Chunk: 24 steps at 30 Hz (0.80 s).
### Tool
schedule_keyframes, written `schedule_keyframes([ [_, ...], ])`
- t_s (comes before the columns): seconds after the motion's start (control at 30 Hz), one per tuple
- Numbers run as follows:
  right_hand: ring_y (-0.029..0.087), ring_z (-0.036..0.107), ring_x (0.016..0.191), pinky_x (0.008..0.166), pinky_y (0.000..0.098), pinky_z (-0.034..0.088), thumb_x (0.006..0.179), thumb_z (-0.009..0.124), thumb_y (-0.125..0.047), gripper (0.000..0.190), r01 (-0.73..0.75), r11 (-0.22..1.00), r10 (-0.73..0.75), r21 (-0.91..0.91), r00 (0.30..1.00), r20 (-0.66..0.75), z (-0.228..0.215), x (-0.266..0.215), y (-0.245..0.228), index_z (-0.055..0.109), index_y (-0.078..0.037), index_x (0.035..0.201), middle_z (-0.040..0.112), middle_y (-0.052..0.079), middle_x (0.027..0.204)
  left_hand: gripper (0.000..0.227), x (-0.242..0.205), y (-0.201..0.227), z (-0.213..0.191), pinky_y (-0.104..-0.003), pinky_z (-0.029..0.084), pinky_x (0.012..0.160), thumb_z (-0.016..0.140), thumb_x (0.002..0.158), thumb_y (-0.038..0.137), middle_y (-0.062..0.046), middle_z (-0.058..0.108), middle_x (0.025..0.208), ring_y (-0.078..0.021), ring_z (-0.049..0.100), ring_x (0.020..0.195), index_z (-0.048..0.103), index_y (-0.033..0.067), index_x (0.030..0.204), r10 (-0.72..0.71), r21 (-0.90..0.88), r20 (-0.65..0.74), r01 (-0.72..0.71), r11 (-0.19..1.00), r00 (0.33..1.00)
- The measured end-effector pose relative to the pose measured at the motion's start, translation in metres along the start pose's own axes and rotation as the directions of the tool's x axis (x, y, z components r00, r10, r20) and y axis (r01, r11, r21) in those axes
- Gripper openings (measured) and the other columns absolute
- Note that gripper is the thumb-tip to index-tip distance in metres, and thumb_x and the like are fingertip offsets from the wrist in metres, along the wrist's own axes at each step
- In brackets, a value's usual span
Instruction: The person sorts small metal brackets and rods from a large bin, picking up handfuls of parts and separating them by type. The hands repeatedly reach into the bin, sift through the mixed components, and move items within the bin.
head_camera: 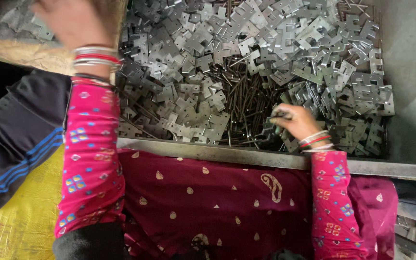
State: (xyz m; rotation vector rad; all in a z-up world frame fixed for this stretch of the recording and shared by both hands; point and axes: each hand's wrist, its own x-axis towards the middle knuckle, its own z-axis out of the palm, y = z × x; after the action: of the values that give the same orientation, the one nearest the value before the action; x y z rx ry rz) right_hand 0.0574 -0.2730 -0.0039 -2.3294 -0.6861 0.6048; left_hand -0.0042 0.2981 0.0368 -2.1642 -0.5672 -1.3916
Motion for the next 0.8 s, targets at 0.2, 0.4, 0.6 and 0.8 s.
schedule_keyframes([
  [0.2,0.028,0.075,0.087,0.078,0.0446,0.064,0.105,0.062,-0.007,0.011,0.361,0.554,-0.149,0.750,0.930,-0.337,-0.024,-0.026,-0.007,0.065,-0.005,0.116,0.075,0.013,0.102,0.018,0.007,0.171,-0.106,-0.044,0.060,0.074,0.070,0.089,0.023,-0.018,0.076,0.092,-0.0317,0.076,0.083,0.076,0.0073,0.093,0.479,-0.484,0.863,-0.010,0.875,0.163],
  [0.4,0.027,0.071,0.097,0.093,0.0512,0.061,0.100,0.056,0.000,0.037,0.558,-0.038,-0.002,0.829,0.829,-0.559,-0.036,-0.038,-0.004,0.059,-0.008,0.136,0.071,0.014,0.103,0.019,-0.056,0.229,-0.166,-0.055,0.055,0.074,0.074,0.087,0.023,-0.011,0.075,0.108,-0.0310,0.073,0.099,0.076,0.0123,0.103,0.560,-0.561,0.826,-0.203,0.802,-0.070],
  [0.6,0.032,0.072,0.090,0.086,0.0494,0.061,0.092,0.060,-0.002,0.034,0.430,0.121,0.169,0.895,0.880,-0.445,-0.032,-0.031,-0.008,0.059,-0.001,0.126,0.072,0.019,0.106,0.019,-0.064,0.221,-0.131,-0.044,0.057,0.069,0.078,0.083,0.022,-0.014,0.077,0.092,-0.0301,0.074,0.086,0.077,0.0069,0.094,0.624,-0.624,0.781,-0.021,0.781,0.034],
  [0.8,0.031,0.074,0.081,0.073,0.0444,0.058,0.095,0.068,-0.030,0.027,-0.059,0.991,0.084,0.117,0.973,-0.217,0.009,0.006,-0.040,0.075,-0.011,0.113,0.073,0.006,0.124,0.029,-0.048,0.196,-0.111,-0.040,0.058,0.074,0.081,0.079,0.026,-0.015,0.074,0.086,-0.0276,0.071,0.080,0.074,0.0026,0.094,0.650,-0.628,0.728,0.592,0.504,0.219],
])
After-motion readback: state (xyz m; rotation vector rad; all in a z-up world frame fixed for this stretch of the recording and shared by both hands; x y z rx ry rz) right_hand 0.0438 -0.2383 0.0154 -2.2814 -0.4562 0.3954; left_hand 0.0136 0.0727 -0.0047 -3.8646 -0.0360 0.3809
